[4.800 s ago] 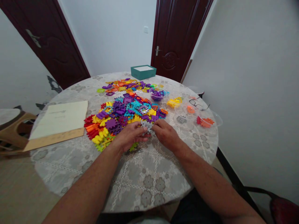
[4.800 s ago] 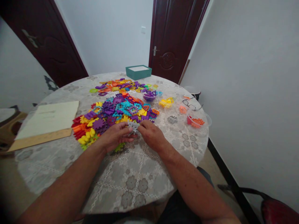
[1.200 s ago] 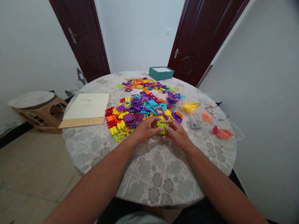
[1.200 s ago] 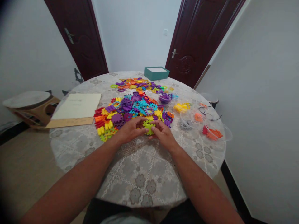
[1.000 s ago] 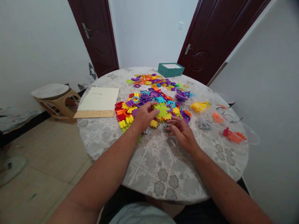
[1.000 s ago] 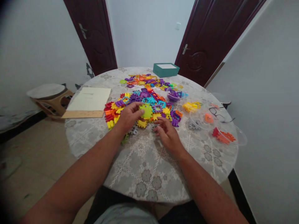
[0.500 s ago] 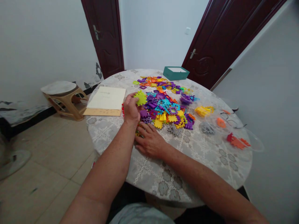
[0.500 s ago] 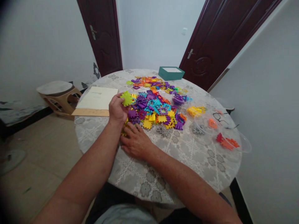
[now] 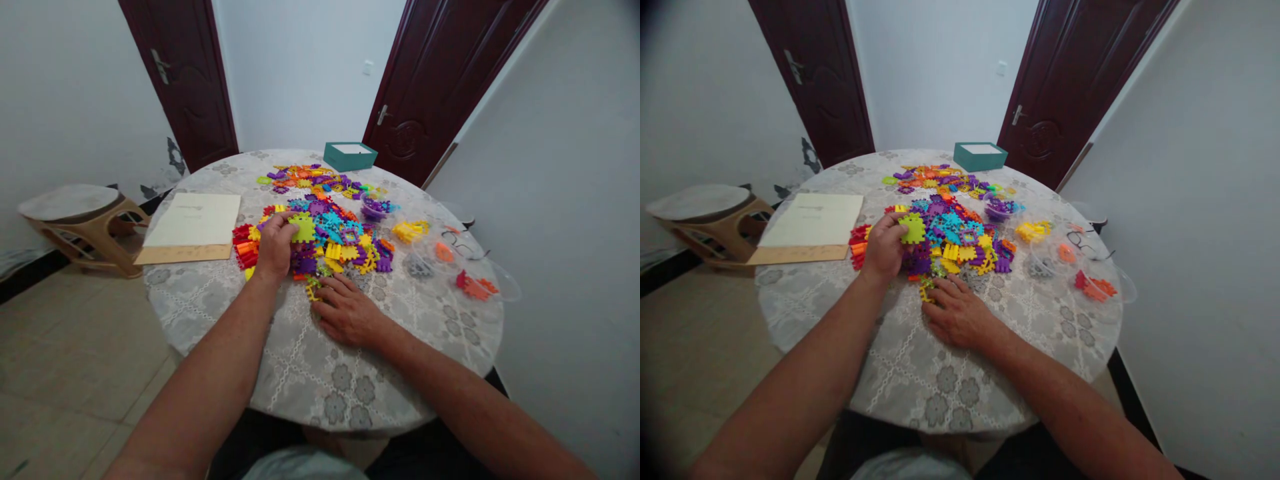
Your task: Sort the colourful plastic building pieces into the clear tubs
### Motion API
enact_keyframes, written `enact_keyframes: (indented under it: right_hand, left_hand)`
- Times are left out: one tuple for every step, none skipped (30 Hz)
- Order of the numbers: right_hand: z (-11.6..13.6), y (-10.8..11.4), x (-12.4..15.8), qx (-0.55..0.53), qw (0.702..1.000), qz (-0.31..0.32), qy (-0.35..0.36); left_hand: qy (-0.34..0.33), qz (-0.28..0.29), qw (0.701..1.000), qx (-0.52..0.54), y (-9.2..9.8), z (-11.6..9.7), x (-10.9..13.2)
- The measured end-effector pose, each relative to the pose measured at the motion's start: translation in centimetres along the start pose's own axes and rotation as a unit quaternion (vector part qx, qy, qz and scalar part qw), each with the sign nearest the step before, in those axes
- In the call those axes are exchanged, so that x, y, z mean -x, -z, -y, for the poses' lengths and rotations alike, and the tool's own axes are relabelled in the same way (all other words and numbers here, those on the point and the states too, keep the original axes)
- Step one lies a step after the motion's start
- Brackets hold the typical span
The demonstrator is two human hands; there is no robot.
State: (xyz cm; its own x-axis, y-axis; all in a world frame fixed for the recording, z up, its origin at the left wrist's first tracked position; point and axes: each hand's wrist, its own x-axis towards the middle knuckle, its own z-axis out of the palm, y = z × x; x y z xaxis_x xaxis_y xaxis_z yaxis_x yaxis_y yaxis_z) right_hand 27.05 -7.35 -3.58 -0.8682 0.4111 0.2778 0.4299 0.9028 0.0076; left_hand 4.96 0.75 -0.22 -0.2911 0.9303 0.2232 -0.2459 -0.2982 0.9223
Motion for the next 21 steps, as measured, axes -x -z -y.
enact_keyframes:
  right_hand:
    - [-0.2, 0.2, 0.6, -0.009, 1.0, -0.002, -0.009]
    - [-0.5, 0.5, 1.1, -0.019, 1.0, -0.006, -0.016]
    - [-0.8, 0.8, 1.6, -0.03, 0.999, -0.012, -0.025]
    - [-1.2, 1.1, 1.9, -0.039, 0.998, -0.019, -0.035]
    - [-1.7, 1.3, 2.3, -0.045, 0.998, -0.026, -0.045]
    - [-2.2, 1.5, 2.6, -0.047, 0.997, -0.034, -0.058]
    - [-2.8, 1.7, 2.9, -0.047, 0.995, -0.042, -0.074]
    - [-3.4, 1.8, 3.2, -0.044, 0.994, -0.05, -0.092]
    - [-4.1, 1.9, 3.6, -0.041, 0.991, -0.058, -0.111]
    - [-4.7, 1.9, 3.9, -0.039, 0.989, -0.067, -0.127]
    - [-5.3, 1.9, 4.3, -0.04, 0.986, -0.076, -0.14]
    - [-5.8, 1.9, 4.6, -0.043, 0.984, -0.083, -0.149]
    - [-6.3, 1.8, 4.8, -0.047, 0.983, -0.09, -0.155]
    - [-6.7, 1.8, 5.1, -0.05, 0.981, -0.098, -0.16]
    - [-7.0, 1.7, 5.2, -0.052, 0.979, -0.108, -0.167]
    - [-7.3, 1.6, 5.3, -0.051, 0.976, -0.121, -0.176]
    - [-7.5, 1.5, 5.4, -0.049, 0.972, -0.134, -0.187]
    - [-7.6, 1.4, 5.4, -0.046, 0.968, -0.146, -0.197]
    - [-7.7, 1.4, 5.3, -0.043, 0.965, -0.157, -0.205]
    - [-7.7, 1.4, 5.3, -0.042, 0.962, -0.165, -0.212]
    - [-7.7, 1.4, 5.2, -0.042, 0.96, -0.172, -0.216]
  left_hand:
    - [-0.006, 0.015, 0.999, -0.029, -0.2, 0.3, 0.2]
    - [-0.012, 0.03, 0.998, -0.056, -0.4, 0.5, 0.5]
    - [-0.018, 0.045, 0.996, -0.079, -0.7, 0.8, 0.8]
    - [-0.022, 0.06, 0.993, -0.101, -0.9, 1.0, 1.1]
    - [-0.025, 0.074, 0.99, -0.12, -1.1, 1.2, 1.3]
    - [-0.027, 0.087, 0.986, -0.137, -1.2, 1.3, 1.5]
    - [-0.027, 0.098, 0.983, -0.152, -1.4, 1.4, 1.7]
    - [-0.027, 0.105, 0.981, -0.164, -1.5, 1.5, 1.9]
    - [-0.027, 0.11, 0.979, -0.172, -1.5, 1.6, 2.0]
    - [-0.028, 0.112, 0.977, -0.179, -1.6, 1.6, 2.1]
    - [-0.029, 0.114, 0.976, -0.184, -1.6, 1.6, 2.1]
    - [-0.031, 0.114, 0.975, -0.189, -1.6, 1.7, 2.1]
    - [-0.032, 0.113, 0.974, -0.194, -1.6, 1.7, 2.1]
    - [-0.031, 0.113, 0.973, -0.199, -1.7, 1.7, 2.2]
    - [-0.028, 0.114, 0.972, -0.202, -1.7, 1.7, 2.2]
    - [-0.022, 0.117, 0.972, -0.204, -1.8, 1.7, 2.2]
    - [-0.014, 0.123, 0.971, -0.205, -2.0, 1.6, 2.3]
    - [-0.007, 0.131, 0.97, -0.205, -2.1, 1.6, 2.3]
    - [0.0, 0.137, 0.969, -0.206, -2.2, 1.5, 2.4]
    - [0.005, 0.14, 0.968, -0.206, -2.3, 1.4, 2.5]
    - [0.007, 0.14, 0.968, -0.208, -2.5, 1.3, 2.6]
